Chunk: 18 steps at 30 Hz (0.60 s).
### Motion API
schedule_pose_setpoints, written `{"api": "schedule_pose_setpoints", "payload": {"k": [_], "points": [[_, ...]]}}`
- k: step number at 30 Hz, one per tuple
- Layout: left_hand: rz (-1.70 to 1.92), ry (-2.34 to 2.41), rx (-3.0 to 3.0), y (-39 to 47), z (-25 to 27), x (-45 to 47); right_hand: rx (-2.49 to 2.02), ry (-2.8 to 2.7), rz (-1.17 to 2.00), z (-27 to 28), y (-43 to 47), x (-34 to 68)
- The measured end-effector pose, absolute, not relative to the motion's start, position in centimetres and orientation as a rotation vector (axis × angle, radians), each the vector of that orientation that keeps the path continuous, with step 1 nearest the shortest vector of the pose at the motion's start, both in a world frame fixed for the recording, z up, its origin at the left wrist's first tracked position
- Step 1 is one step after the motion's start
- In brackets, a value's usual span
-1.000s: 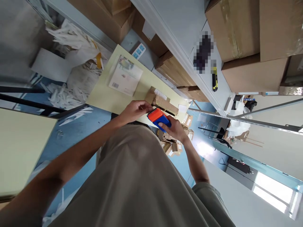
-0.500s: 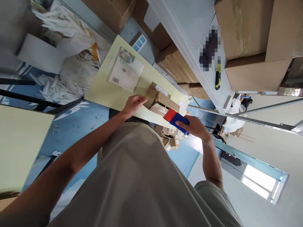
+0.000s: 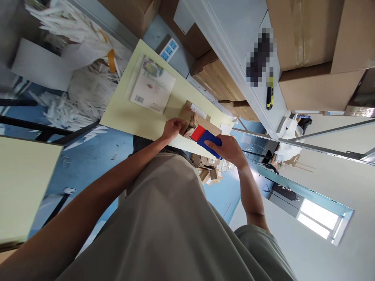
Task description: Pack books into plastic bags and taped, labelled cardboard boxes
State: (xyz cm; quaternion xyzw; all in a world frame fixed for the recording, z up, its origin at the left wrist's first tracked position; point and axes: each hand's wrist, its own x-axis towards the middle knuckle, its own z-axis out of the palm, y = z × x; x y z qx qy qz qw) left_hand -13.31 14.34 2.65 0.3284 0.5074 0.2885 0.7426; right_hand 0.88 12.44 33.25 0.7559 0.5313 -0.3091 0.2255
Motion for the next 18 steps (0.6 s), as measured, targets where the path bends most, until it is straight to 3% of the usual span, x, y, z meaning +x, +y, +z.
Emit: {"api": "schedule_pose_setpoints", "payload": {"k": [10,18], "points": [[0.734,1.325,0.945,13.2,0.0,-12.6,2.023,1.392,-0.845,34.1,13.6,0.0],[0.691,0.777,1.582,16.0,4.4,-17.6,1.954,1.409,-0.777,34.3,13.4,0.7]]}}
